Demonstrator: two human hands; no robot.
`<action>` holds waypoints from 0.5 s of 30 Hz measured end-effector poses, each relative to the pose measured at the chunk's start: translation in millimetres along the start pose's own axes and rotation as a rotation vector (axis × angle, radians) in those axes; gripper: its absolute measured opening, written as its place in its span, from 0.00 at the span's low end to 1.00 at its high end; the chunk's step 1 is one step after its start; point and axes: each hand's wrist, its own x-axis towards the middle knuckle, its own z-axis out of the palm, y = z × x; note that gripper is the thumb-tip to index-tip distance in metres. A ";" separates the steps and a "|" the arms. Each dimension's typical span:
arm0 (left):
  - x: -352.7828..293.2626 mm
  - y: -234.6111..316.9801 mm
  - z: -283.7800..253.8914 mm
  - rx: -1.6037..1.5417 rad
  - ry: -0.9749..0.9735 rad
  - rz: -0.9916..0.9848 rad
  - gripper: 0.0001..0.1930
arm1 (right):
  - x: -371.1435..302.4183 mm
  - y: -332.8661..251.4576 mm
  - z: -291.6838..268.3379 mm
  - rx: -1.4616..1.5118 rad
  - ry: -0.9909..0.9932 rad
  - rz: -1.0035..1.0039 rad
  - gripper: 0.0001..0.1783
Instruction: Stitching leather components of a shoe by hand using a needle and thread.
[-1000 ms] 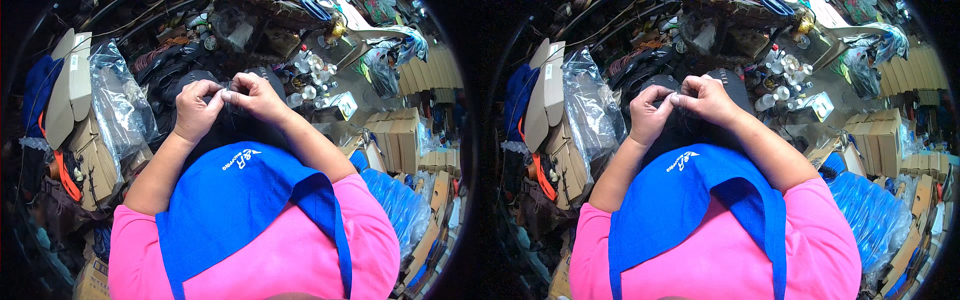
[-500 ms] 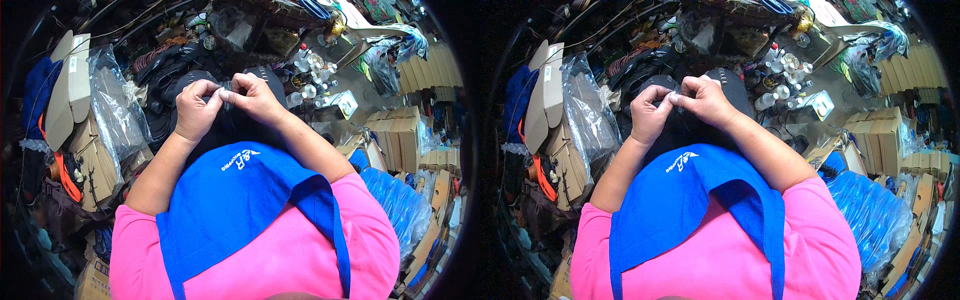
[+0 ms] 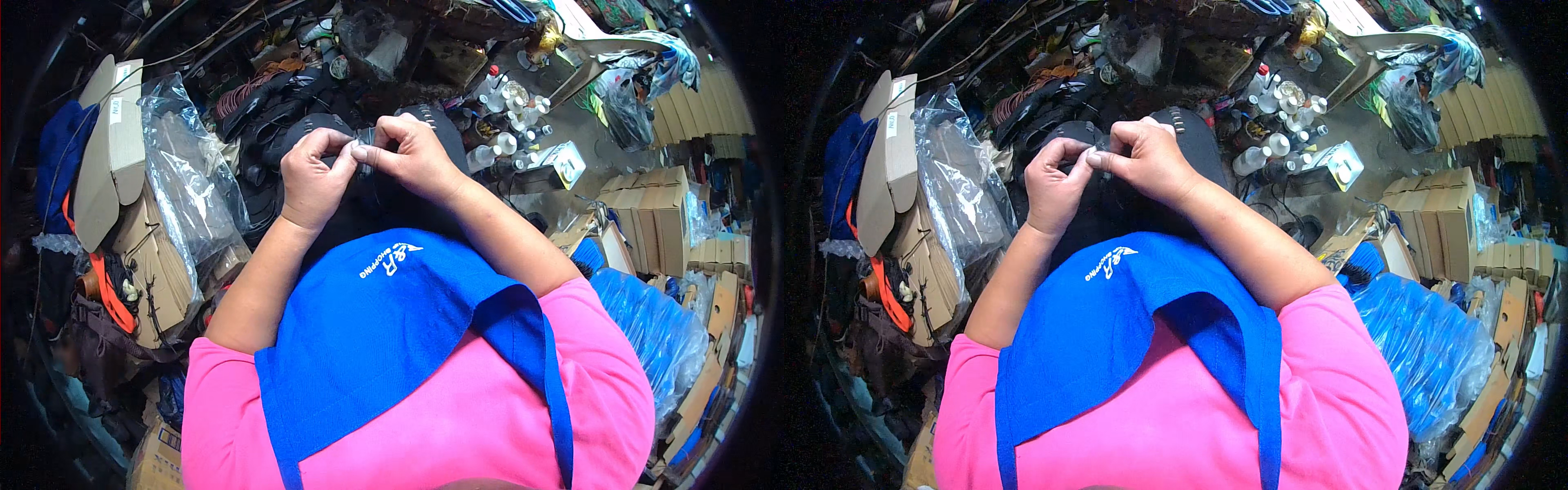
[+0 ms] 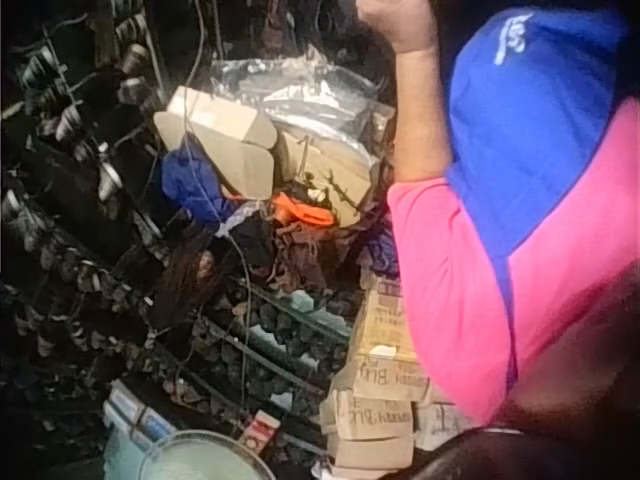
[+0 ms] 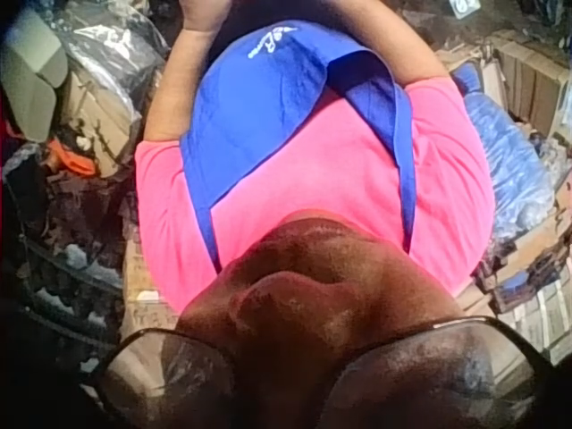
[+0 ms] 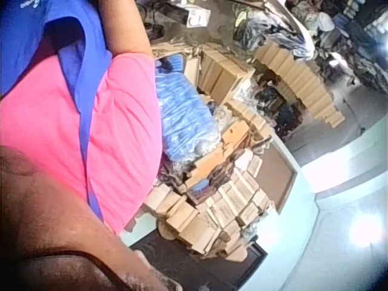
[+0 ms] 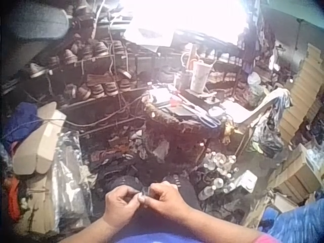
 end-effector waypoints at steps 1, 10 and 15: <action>0.5 -0.3 -2.2 -0.034 -0.028 0.011 0.02 | -1.6 -0.5 -1.6 -0.015 -0.001 -0.019 0.18; -0.9 -12.0 -23.0 -0.977 -0.166 -0.378 0.07 | -31.0 20.5 -28.3 -0.005 -0.037 0.028 0.09; 3.3 -5.4 -18.3 -1.038 -0.185 -0.382 0.07 | -35.2 19.1 -30.3 0.032 -0.054 0.084 0.10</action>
